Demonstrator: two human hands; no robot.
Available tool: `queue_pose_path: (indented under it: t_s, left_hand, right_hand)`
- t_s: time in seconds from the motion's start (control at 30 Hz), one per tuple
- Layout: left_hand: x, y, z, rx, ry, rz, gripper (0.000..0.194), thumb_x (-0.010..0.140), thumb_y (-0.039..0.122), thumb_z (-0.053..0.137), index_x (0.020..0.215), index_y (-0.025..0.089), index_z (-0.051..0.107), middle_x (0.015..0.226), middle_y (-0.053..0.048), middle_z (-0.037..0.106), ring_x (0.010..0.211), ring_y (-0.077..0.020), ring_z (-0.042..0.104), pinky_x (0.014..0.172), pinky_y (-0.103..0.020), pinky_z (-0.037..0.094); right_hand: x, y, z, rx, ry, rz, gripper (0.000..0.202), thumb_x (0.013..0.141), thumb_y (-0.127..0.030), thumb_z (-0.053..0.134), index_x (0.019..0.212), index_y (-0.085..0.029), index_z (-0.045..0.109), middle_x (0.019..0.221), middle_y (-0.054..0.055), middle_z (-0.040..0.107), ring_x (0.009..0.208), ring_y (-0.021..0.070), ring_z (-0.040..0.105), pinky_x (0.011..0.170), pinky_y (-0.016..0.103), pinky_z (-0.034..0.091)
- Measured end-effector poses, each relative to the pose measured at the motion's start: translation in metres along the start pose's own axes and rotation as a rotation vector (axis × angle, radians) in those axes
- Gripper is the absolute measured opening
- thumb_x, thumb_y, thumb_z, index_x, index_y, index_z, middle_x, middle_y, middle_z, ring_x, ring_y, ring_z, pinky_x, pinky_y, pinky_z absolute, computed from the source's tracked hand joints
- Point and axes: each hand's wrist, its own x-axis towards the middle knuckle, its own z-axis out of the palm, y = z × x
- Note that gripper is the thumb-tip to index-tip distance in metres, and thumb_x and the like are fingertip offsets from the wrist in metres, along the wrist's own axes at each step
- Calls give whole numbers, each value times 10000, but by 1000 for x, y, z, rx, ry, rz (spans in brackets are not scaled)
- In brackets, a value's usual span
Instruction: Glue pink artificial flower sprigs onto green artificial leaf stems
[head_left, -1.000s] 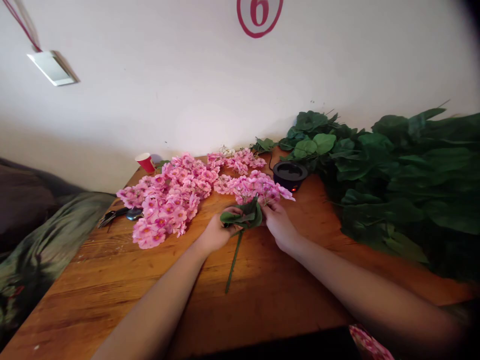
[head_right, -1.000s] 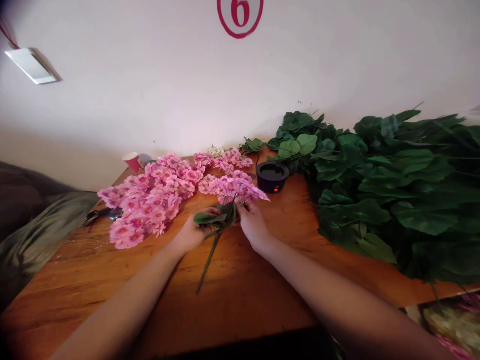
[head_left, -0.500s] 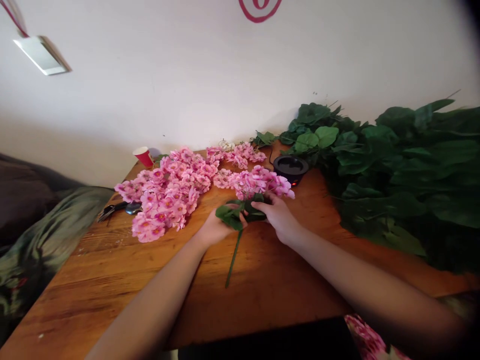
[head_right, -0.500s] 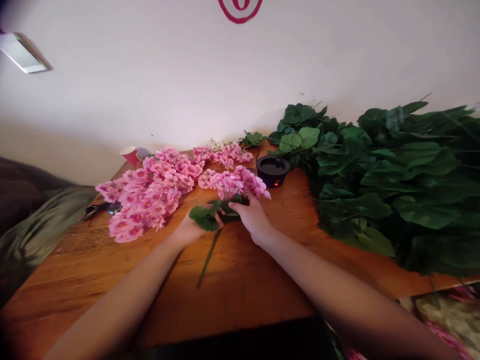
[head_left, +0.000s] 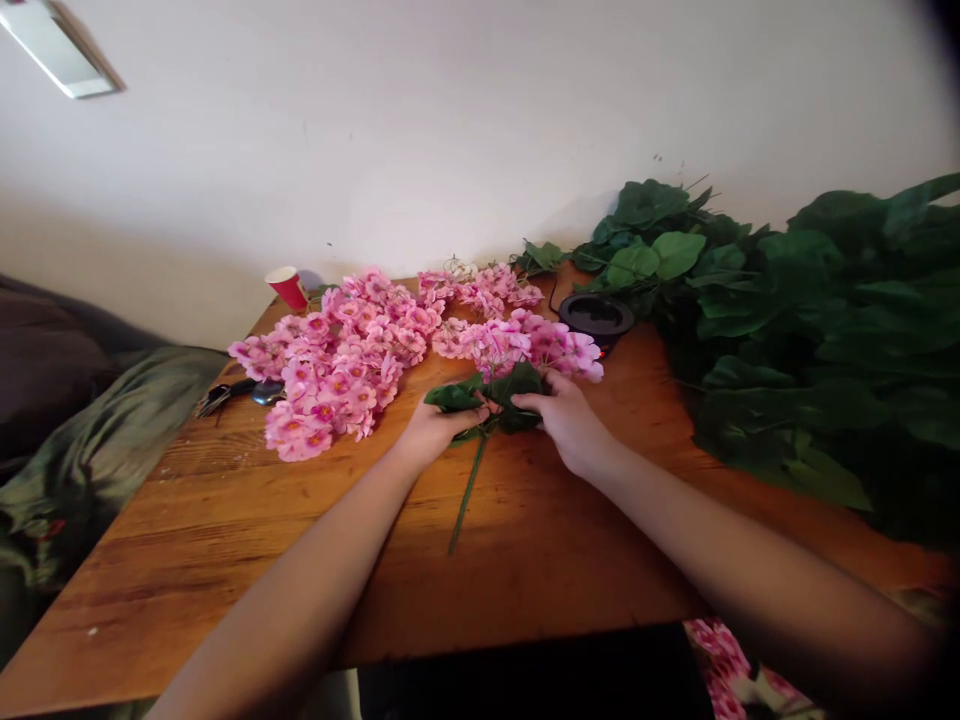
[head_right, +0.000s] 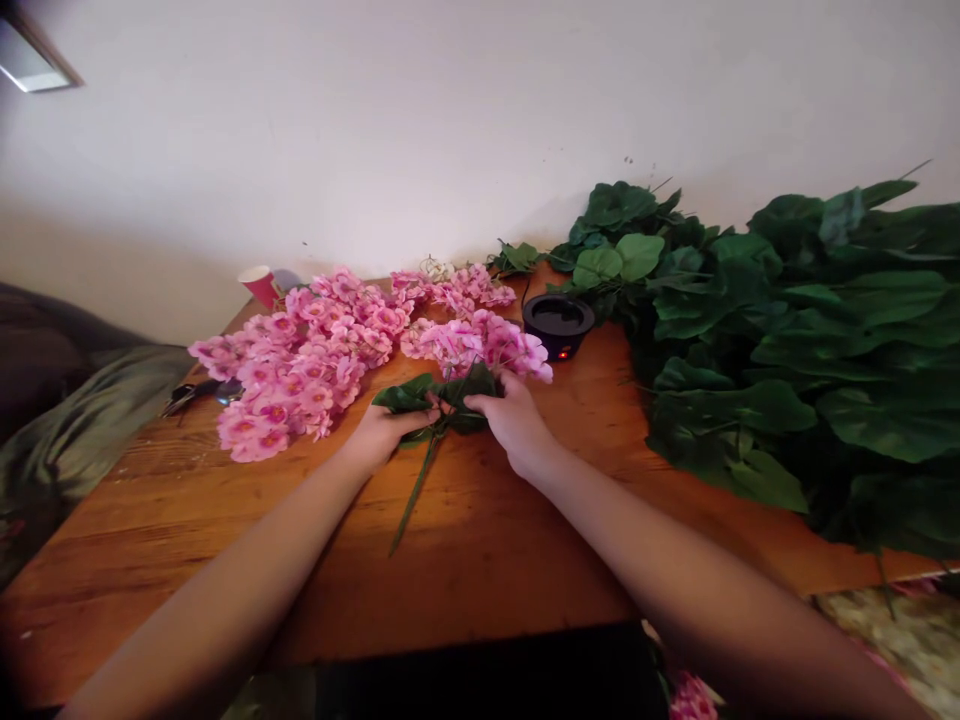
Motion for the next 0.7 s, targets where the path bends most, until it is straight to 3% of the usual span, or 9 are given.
queue_pose_path:
  t_s: [0.17, 0.27, 0.37, 0.5, 0.6, 0.7]
  left_hand:
    - [2, -6, -2, 28, 59, 17, 309, 614, 307, 882, 799, 143, 697, 825, -26, 708, 790, -172, 665, 825, -325, 529]
    - [3, -8, -2, 38, 61, 26, 294, 623, 305, 874, 797, 140, 703, 841, -26, 705, 801, -166, 656, 843, -325, 523]
    - [3, -8, -3, 42, 54, 32, 278, 637, 300, 866, 805, 141, 710, 853, -31, 711, 804, -164, 658, 851, -328, 522]
    - [4, -9, -3, 5, 23, 19, 260, 655, 299, 855, 809, 146, 711, 891, -46, 732, 837, -175, 676, 880, -341, 524]
    - [3, -8, -2, 1, 12, 28, 274, 661, 294, 847, 850, 141, 721, 916, -61, 739, 876, -201, 681, 916, -368, 521]
    - [2, -7, -1, 31, -24, 45, 335, 670, 278, 834, 962, 145, 736, 1006, -65, 741, 954, -223, 674, 976, -390, 500]
  right_hand:
    - [-6, -2, 3, 37, 95, 1, 323, 699, -353, 672, 979, -234, 563, 986, 43, 678, 889, 236, 639, 679, 325, 516]
    - [-6, 4, -1, -61, 160, -149, 253, 700, -281, 587, 946, -228, 566, 986, 47, 652, 871, 213, 605, 688, 311, 498]
    - [-8, 4, -4, -263, 176, -265, 305, 687, -234, 537, 986, -227, 600, 995, 57, 634, 807, 197, 572, 682, 320, 480]
    - [-12, -11, -9, -619, 44, -399, 332, 675, -203, 633, 1004, -237, 662, 1022, 65, 648, 863, 241, 591, 800, 400, 486]
    - [-11, -20, -15, -864, -97, -612, 165, 718, -192, 671, 878, -234, 683, 983, 73, 666, 990, 291, 593, 930, 447, 440]
    - [-8, -20, -19, -1089, -127, -688, 60, 765, -201, 673, 818, -226, 686, 929, 91, 669, 957, 306, 593, 903, 451, 433]
